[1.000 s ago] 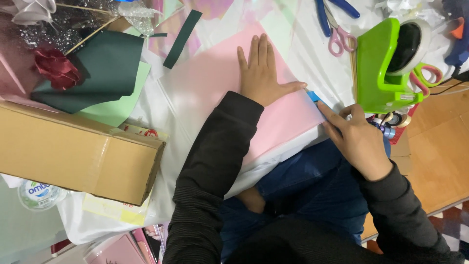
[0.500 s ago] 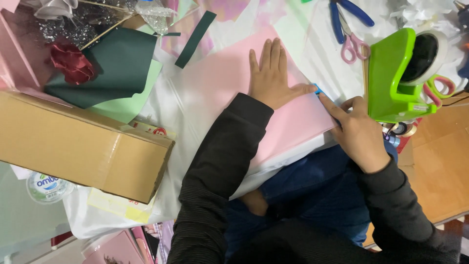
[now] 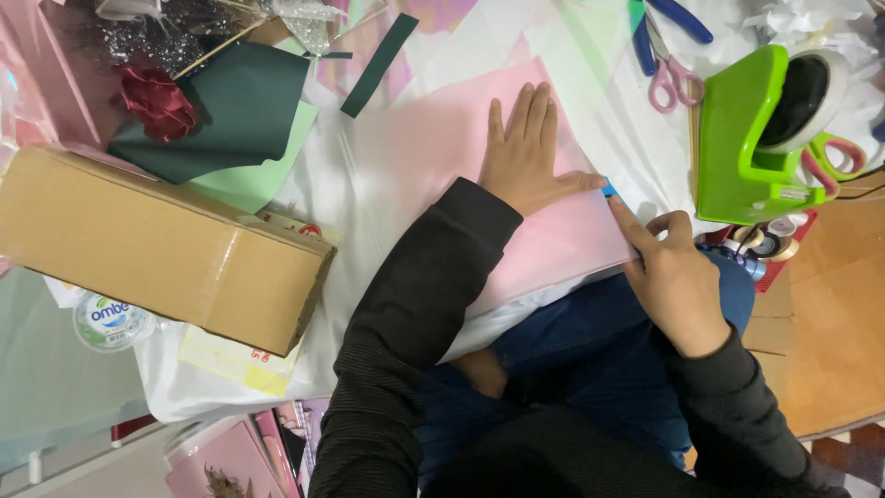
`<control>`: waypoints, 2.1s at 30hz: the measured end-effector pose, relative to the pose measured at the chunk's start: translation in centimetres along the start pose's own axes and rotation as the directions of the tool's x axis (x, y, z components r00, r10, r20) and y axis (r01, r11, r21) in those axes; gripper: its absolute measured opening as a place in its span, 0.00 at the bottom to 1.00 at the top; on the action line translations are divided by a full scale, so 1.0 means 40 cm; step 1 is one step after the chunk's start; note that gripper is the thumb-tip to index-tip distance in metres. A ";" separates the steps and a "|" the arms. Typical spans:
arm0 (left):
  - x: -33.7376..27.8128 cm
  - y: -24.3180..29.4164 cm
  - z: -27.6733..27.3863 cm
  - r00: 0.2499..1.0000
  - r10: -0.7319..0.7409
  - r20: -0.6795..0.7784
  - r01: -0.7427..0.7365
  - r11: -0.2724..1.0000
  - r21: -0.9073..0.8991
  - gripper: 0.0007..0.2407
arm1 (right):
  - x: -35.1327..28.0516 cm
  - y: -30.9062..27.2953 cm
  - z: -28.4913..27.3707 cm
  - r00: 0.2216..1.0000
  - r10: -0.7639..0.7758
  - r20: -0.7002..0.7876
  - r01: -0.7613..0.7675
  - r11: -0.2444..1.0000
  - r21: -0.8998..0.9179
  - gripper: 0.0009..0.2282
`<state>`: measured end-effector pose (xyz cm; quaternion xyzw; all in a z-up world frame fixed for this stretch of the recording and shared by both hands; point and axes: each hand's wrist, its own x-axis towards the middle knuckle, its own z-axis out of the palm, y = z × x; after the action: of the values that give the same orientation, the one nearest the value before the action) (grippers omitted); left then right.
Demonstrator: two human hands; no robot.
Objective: The person wraps a small cardboard box with pink paper, folds the edges, and secures the paper with tape. They then cut a sheet of pink paper with a utility knife and fold it on the table.
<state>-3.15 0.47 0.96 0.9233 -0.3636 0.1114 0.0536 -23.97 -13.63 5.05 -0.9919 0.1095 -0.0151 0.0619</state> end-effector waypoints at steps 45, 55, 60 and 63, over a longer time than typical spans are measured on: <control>-0.883 0.008 -0.193 0.520 -0.729 0.445 0.353 -0.291 -0.889 0.10 | 0.023 0.037 -0.037 0.995 0.012 -0.101 0.001 0.993 0.118 0.12; -0.703 -0.044 -0.229 0.561 -0.687 0.462 0.244 -0.396 -0.885 0.21 | -0.016 -0.022 0.009 0.975 0.197 0.102 -0.179 0.425 0.887 0.05; -0.718 -0.063 -0.207 0.567 -0.695 0.442 0.177 -0.422 -0.889 0.20 | -0.035 -0.019 0.041 0.975 0.209 0.075 -0.137 0.300 0.944 0.06; -0.767 -0.048 -0.211 0.577 -0.694 0.431 0.200 -0.392 -0.898 0.16 | -0.063 -0.006 0.046 0.980 0.190 0.064 -0.113 0.260 0.959 0.06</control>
<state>-25.05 23.62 1.60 0.5811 0.1327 -0.0663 0.8002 -26.30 -12.62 3.22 -0.7387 0.1748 -0.1036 0.6427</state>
